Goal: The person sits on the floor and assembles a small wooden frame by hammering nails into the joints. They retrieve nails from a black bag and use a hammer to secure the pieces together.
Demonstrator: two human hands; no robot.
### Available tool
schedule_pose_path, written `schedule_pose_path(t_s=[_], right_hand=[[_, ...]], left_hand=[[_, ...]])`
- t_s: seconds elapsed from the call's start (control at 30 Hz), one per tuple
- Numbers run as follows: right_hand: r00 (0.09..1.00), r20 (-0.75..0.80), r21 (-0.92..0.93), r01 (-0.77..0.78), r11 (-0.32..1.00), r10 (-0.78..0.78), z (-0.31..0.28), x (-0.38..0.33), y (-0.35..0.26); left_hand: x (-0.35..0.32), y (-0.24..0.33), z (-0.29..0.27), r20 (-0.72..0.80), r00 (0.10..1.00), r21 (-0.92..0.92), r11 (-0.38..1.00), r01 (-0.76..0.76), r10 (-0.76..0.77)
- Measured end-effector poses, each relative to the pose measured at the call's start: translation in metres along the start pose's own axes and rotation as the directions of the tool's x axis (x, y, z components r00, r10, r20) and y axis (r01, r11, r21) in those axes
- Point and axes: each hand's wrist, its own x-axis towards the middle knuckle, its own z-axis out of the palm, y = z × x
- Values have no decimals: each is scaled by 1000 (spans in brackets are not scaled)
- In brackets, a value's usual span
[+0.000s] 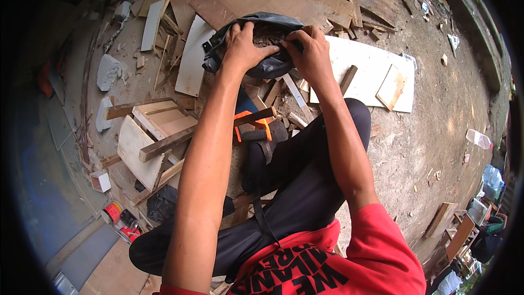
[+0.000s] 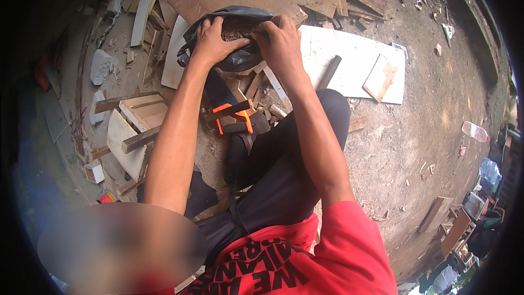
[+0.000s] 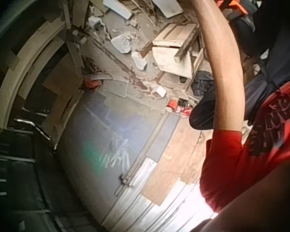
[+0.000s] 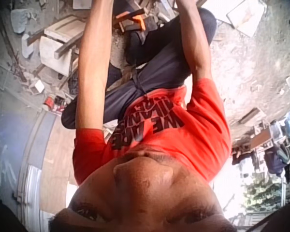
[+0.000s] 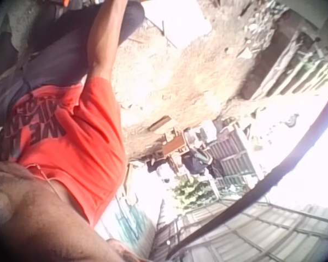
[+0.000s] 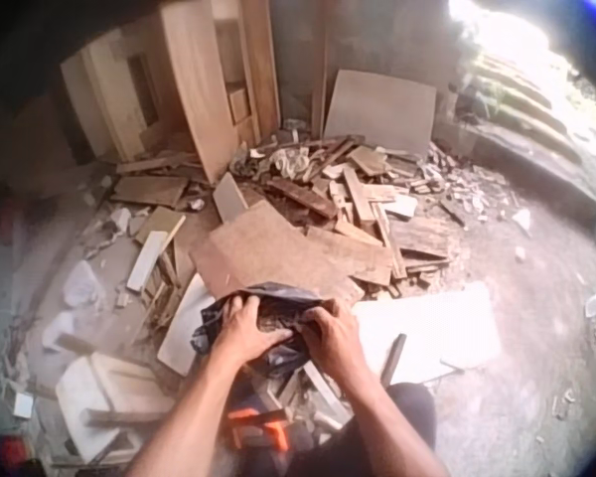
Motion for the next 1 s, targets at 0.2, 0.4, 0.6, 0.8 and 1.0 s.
schedule_pose_path(t_s=[0.2, 0.4, 0.6, 0.8, 1.0], right_hand=[[880, 181, 491, -467, 735, 439, -12, 5, -2], [837, 321, 716, -521, 466, 442, -36, 4, -5], [703, 551, 793, -609, -19, 450, -52, 8, -10], [682, 632, 775, -568, -276, 368, -52, 5, 4], [733, 619, 770, -499, -397, 281, -54, 5, 4]], left_hand=[[1, 2, -1, 8, 1000, -6, 1000, 27, -27], [3, 0, 4, -25, 1000, 20, 1000, -12, 13], [3, 0, 7, -68, 997, -14, 999, -46, 45], [5, -7, 11, -93, 992, -12, 997, -82, 80], [5, -4, 11, -83, 995, -1, 999, -47, 47]])
